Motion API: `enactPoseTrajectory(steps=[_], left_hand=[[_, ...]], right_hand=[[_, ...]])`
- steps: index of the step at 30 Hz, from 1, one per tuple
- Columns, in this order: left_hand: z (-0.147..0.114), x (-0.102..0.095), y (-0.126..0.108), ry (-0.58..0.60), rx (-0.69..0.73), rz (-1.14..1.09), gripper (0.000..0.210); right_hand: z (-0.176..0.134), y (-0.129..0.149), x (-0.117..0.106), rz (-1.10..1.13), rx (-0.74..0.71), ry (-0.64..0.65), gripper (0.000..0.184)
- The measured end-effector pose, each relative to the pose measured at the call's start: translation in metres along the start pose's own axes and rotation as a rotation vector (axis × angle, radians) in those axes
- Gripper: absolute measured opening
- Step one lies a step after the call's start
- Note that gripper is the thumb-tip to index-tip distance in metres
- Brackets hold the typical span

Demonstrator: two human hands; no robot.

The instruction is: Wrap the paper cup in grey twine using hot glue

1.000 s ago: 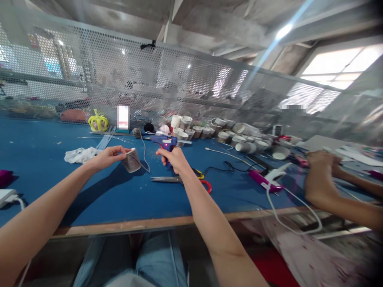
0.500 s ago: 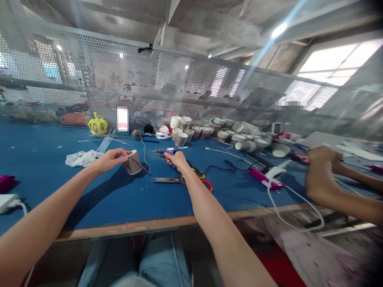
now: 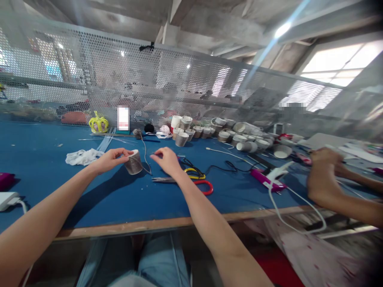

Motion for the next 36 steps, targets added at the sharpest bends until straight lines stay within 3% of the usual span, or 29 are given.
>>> enactPoseTrajectory(steps=[3, 7, 14, 16, 20, 36], left_hand=[[-0.001, 0.002, -0.005, 0.001, 0.018, 0.062, 0.020], [-0.003, 0.006, -0.013, -0.001, 0.046, 0.161, 0.020], [-0.005, 0.009, -0.021, 0.042, 0.072, 0.192, 0.017], [-0.005, 0.011, -0.024, 0.062, 0.076, 0.229, 0.017], [-0.008, 0.019, -0.029, 0.135, 0.091, 0.261, 0.018], [-0.012, 0.027, -0.019, 0.268, -0.043, 0.053, 0.017]], right_hand=[[-0.008, 0.043, 0.014, 0.181, -0.171, 0.072, 0.022], [-0.015, 0.061, 0.016, 0.208, -0.205, 0.061, 0.011], [-0.019, 0.048, 0.009, 0.510, -0.077, 0.185, 0.010], [-0.018, 0.048, 0.001, 0.567, -0.088, 0.165, 0.010], [-0.017, 0.047, -0.011, 0.521, -0.107, 0.098, 0.009], [-0.017, 0.045, 0.001, 0.521, -0.131, 0.216, 0.018]])
Point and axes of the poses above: each hand's wrist, its own z-axis towards the middle knuckle, its own x-axis out of the palm, y = z × x, the point moved 9 cm from there along z, towards the middle knuckle, and after that the axes turned 4 degrees about -z, right-handed, at the moved point
